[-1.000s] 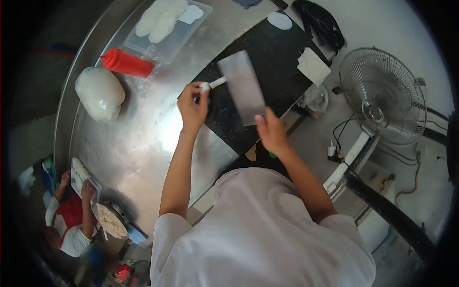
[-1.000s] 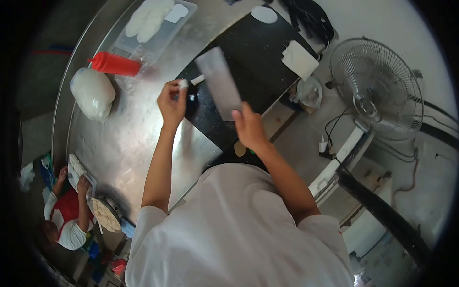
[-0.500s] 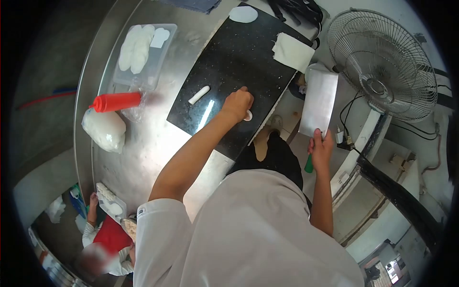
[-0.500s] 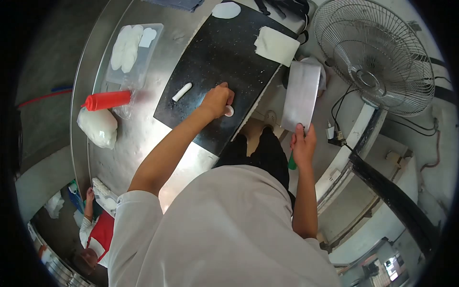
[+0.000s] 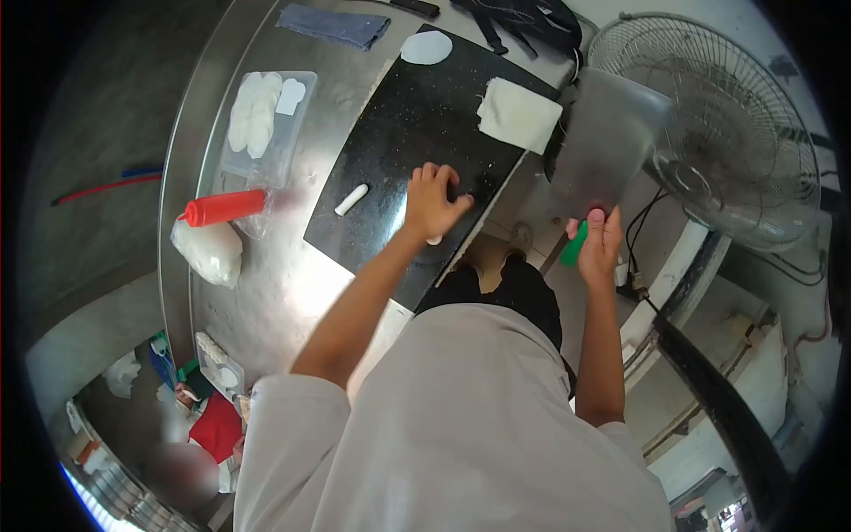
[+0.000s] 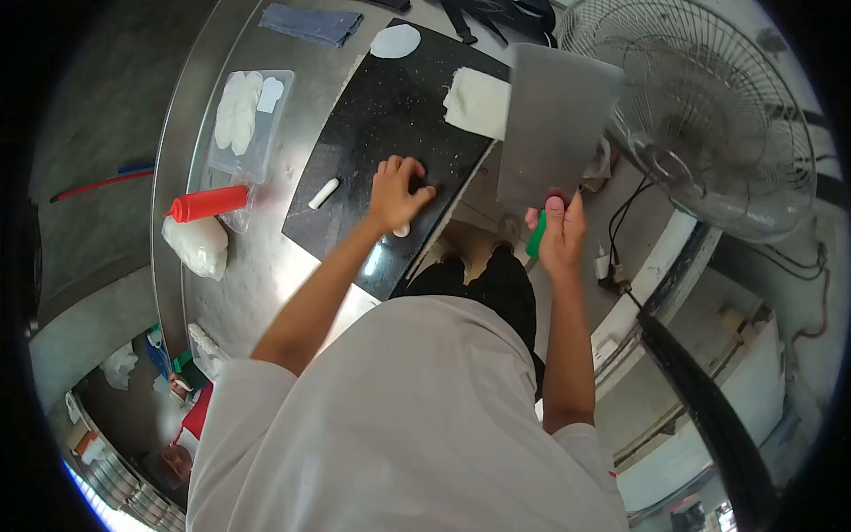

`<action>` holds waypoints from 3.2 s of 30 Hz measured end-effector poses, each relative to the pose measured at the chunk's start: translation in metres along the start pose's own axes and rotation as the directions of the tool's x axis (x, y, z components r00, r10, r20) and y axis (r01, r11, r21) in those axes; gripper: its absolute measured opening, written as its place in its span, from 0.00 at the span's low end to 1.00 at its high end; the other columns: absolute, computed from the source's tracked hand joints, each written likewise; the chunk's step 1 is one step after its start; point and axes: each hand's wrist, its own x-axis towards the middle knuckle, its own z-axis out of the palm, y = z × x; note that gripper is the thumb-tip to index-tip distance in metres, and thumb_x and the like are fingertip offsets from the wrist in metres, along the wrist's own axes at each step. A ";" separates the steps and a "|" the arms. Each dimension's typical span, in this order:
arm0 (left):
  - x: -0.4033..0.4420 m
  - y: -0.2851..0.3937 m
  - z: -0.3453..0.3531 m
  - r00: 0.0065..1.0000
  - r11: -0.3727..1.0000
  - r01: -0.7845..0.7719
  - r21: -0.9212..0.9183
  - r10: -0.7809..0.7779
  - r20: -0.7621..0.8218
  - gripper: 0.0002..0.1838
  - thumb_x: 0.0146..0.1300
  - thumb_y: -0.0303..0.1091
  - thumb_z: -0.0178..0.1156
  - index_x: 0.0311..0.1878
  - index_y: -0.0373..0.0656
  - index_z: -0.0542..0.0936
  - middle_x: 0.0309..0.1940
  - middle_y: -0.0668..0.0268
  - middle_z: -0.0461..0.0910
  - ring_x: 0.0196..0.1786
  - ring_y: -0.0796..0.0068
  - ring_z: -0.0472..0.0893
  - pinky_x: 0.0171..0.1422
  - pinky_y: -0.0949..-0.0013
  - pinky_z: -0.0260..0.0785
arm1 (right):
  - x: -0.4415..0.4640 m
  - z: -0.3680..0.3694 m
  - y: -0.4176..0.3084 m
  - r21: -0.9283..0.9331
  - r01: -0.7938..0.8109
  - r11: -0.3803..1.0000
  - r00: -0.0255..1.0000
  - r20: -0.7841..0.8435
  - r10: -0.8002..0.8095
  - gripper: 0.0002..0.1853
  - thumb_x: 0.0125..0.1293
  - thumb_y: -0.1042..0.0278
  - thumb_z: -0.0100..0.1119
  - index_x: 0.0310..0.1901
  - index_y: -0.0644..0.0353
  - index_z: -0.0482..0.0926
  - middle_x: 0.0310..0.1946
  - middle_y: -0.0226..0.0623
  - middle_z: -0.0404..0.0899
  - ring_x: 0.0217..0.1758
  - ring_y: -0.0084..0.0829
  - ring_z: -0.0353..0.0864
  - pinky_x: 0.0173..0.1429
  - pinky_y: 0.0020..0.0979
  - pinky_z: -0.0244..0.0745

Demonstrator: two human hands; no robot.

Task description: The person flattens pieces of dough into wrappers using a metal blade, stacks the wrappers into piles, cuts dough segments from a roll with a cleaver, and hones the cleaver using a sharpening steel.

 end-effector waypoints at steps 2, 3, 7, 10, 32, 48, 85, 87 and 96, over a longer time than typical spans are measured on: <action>-0.019 0.002 0.032 0.977 0.973 -0.122 0.194 0.152 -0.151 0.42 0.52 0.64 0.71 0.65 0.47 0.77 0.72 0.50 0.66 0.80 0.48 0.60 0.84 0.44 0.48 | 0.023 0.007 0.013 0.053 -0.084 0.995 0.995 -0.040 0.086 0.22 0.84 0.49 0.49 0.46 0.63 0.78 0.28 0.35 0.80 0.27 0.23 0.78 0.34 0.28 0.73; -0.017 0.000 0.041 0.948 0.941 -0.171 0.293 0.239 -0.212 0.47 0.53 0.65 0.71 0.71 0.47 0.74 0.79 0.48 0.60 0.84 0.47 0.53 0.87 0.42 0.42 | 0.034 0.005 0.036 0.014 -0.172 0.985 0.983 -0.058 0.173 0.23 0.84 0.48 0.49 0.45 0.65 0.78 0.28 0.40 0.82 0.29 0.29 0.81 0.35 0.33 0.75; -0.014 0.003 0.030 0.989 0.960 -0.144 0.242 0.149 -0.005 0.59 0.51 0.73 0.68 0.80 0.45 0.65 0.87 0.51 0.43 0.89 0.49 0.41 0.89 0.37 0.29 | 0.085 0.000 0.132 -0.857 0.045 0.513 0.984 0.126 0.124 0.27 0.82 0.45 0.50 0.43 0.69 0.79 0.34 0.62 0.85 0.40 0.60 0.85 0.45 0.54 0.77; -0.005 0.001 0.024 0.992 0.976 -0.121 0.180 0.124 -0.002 0.62 0.45 0.76 0.70 0.79 0.46 0.67 0.86 0.51 0.45 0.89 0.50 0.41 0.88 0.37 0.30 | 0.103 0.023 0.098 -0.789 -0.063 0.611 0.985 0.048 0.163 0.28 0.81 0.45 0.50 0.44 0.70 0.80 0.37 0.68 0.83 0.47 0.72 0.79 0.52 0.61 0.72; 0.009 -0.028 0.027 0.788 0.832 -0.302 -0.465 -0.056 -0.612 0.36 0.60 0.66 0.65 0.55 0.42 0.77 0.75 0.48 0.67 0.77 0.45 0.66 0.81 0.40 0.50 | 0.032 0.028 0.034 -0.470 -0.376 0.799 0.927 -0.178 0.331 0.31 0.79 0.37 0.54 0.33 0.62 0.74 0.18 0.30 0.71 0.15 0.23 0.69 0.19 0.30 0.63; -0.068 -0.056 0.038 0.976 0.955 -0.116 0.272 0.160 -0.147 0.61 0.50 0.78 0.65 0.84 0.59 0.60 0.87 0.57 0.46 0.89 0.49 0.40 0.85 0.28 0.27 | -0.072 0.072 0.084 -0.814 0.139 0.564 0.729 0.469 0.498 0.31 0.53 0.44 0.81 0.45 0.62 0.81 0.42 0.52 0.88 0.50 0.57 0.87 0.54 0.52 0.81; 0.004 -0.055 0.023 0.790 0.729 -0.603 0.323 0.602 0.116 0.67 0.44 0.82 0.66 0.86 0.62 0.56 0.88 0.55 0.43 0.88 0.39 0.40 0.80 0.18 0.32 | -0.125 0.097 0.120 -0.763 0.007 0.647 0.840 0.355 0.410 0.54 0.43 0.40 0.87 0.63 0.68 0.69 0.45 0.65 0.84 0.50 0.65 0.86 0.54 0.55 0.81; 0.021 -0.036 0.018 0.770 0.686 -0.637 0.353 0.592 0.239 0.68 0.41 0.84 0.66 0.85 0.62 0.59 0.88 0.59 0.46 0.88 0.38 0.41 0.78 0.14 0.33 | -0.110 0.097 0.109 -0.720 0.062 0.691 0.888 0.356 0.292 0.51 0.48 0.40 0.84 0.61 0.74 0.69 0.41 0.67 0.85 0.47 0.68 0.86 0.52 0.55 0.82; 0.067 -0.030 0.008 0.683 0.591 -0.693 0.414 0.722 0.112 0.64 0.46 0.80 0.68 0.84 0.62 0.59 0.87 0.61 0.48 0.88 0.47 0.46 0.82 0.21 0.36 | -0.077 0.108 0.087 -0.765 -0.001 0.645 0.879 0.306 0.365 0.51 0.46 0.39 0.84 0.59 0.72 0.71 0.44 0.66 0.84 0.50 0.62 0.87 0.54 0.54 0.81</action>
